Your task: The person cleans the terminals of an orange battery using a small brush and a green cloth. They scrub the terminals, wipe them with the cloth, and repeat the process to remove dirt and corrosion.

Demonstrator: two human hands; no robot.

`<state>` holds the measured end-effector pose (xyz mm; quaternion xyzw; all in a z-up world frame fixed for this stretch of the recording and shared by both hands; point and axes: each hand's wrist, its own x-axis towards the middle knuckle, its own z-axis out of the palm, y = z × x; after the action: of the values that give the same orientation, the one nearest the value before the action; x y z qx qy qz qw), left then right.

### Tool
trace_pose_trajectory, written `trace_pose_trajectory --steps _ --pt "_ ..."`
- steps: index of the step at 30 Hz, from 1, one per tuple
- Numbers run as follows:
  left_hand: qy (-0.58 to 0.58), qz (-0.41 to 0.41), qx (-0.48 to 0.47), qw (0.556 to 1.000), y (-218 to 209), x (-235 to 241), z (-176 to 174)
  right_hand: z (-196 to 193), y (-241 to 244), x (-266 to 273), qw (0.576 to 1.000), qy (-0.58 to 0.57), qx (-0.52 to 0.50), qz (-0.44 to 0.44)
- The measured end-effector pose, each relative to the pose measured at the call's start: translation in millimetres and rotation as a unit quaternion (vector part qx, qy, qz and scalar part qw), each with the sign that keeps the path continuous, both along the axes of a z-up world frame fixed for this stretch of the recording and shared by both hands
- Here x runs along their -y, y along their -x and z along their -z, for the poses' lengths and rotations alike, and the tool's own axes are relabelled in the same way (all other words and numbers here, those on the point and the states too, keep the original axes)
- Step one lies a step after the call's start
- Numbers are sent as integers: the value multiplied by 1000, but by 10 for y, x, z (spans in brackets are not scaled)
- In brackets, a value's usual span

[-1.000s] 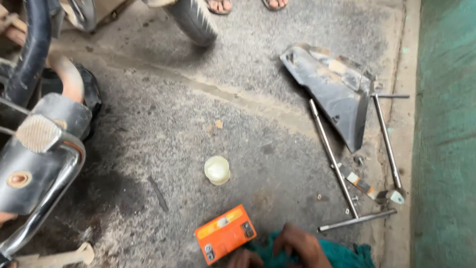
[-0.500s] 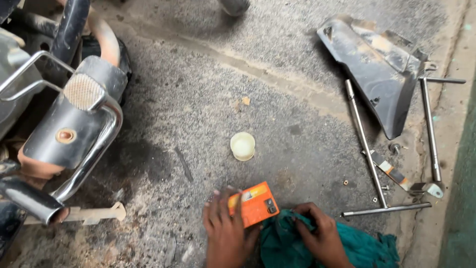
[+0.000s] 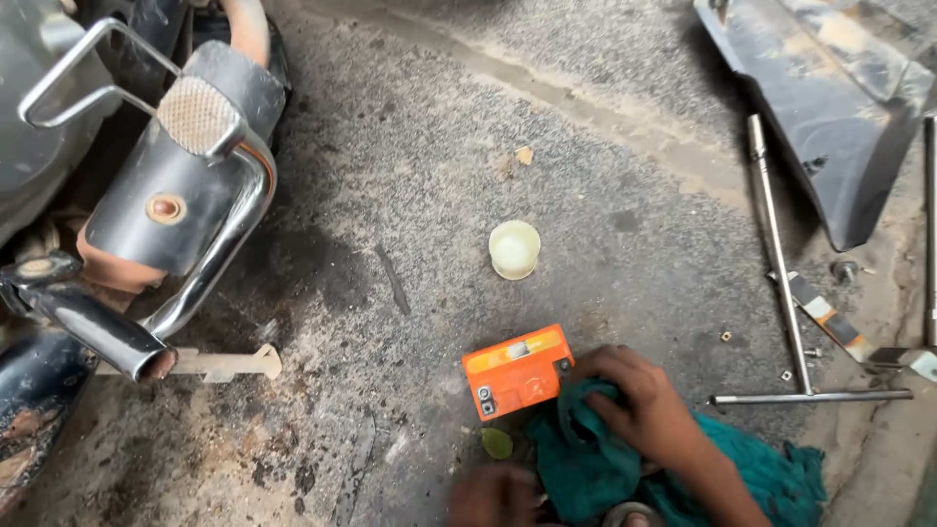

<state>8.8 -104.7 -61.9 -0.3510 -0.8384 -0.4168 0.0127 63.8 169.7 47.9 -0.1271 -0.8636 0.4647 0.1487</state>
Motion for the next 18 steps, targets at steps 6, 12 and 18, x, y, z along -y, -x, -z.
trace_pose_trajectory --steps 6,12,18 --pt "156 -266 90 947 838 1762 804 -271 -361 -112 948 -103 261 -151" --pt "201 -303 52 930 662 2341 789 -52 -741 -164 931 -116 303 -165" --pt "240 -333 6 912 552 2750 695 -215 -615 -107 920 -133 351 -111"
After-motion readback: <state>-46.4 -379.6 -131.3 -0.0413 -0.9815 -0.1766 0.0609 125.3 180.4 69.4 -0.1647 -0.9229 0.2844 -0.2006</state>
